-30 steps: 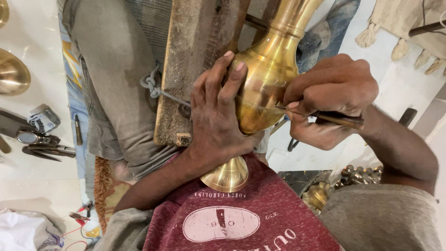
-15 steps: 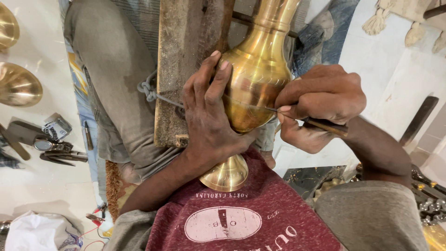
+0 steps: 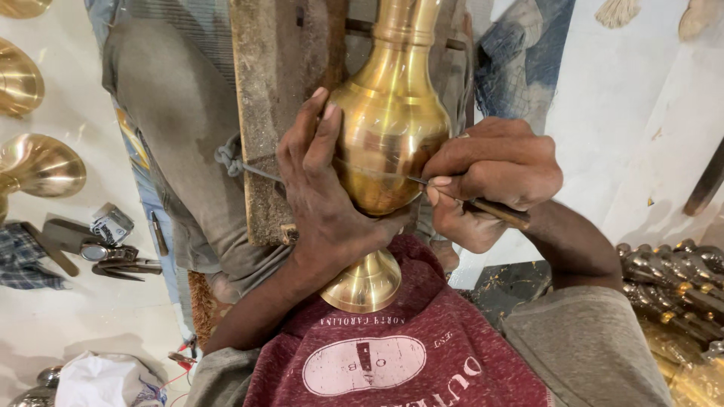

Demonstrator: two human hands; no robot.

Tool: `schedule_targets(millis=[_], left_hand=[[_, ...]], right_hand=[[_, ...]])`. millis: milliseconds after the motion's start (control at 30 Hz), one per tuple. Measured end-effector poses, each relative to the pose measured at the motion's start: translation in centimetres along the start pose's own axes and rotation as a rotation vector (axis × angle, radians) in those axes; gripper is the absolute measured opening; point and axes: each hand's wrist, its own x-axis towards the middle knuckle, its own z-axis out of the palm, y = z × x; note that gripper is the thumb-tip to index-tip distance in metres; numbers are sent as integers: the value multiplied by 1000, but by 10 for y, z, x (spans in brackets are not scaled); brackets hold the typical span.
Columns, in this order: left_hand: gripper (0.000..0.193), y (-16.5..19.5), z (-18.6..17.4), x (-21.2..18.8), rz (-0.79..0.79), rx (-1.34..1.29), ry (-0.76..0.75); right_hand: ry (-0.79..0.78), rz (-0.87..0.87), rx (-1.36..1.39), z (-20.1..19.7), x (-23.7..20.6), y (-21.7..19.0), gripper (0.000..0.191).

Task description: The person holds a brass vase steady on a wooden bench board and engraves decorative marks onto its body using a small hand scriber, rotating the vase to reach different spots and continuing the engraving around the surface.

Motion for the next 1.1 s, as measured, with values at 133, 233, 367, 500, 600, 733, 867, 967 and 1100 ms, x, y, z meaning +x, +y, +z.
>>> schedule_targets(millis=[133, 233, 367, 500, 600, 733, 867, 967, 1100], left_hand=[[132, 2, 1, 0, -18, -6, -11], [130, 4, 0, 1, -19, -13, -7], [130, 6, 1, 1, -20, -13, -16], [131, 6, 3, -1, -24, 1, -17], [130, 5, 6, -1, -17, -1, -16], [132, 5, 7, -1, -22, -12, -9], [132, 6, 4, 0, -22, -4, -9], [133, 7, 2, 0, -26, 15, -1], [130, 2, -1, 2, 20, 39, 15]], right_hand=[[35, -26, 81, 3, -9, 2, 19], [80, -49, 83, 7, -13, 3, 19], [177, -28, 64, 13, -17, 2, 20], [170, -48, 58, 15, -23, 1, 22], [160, -71, 82, 16, -26, 2, 20], [170, -121, 88, 18, -28, 7, 17], [165, -161, 59, 16, -27, 7, 21], [155, -67, 54, 15, -23, -1, 22], [172, 65, 135, 17, -3, -9, 14]])
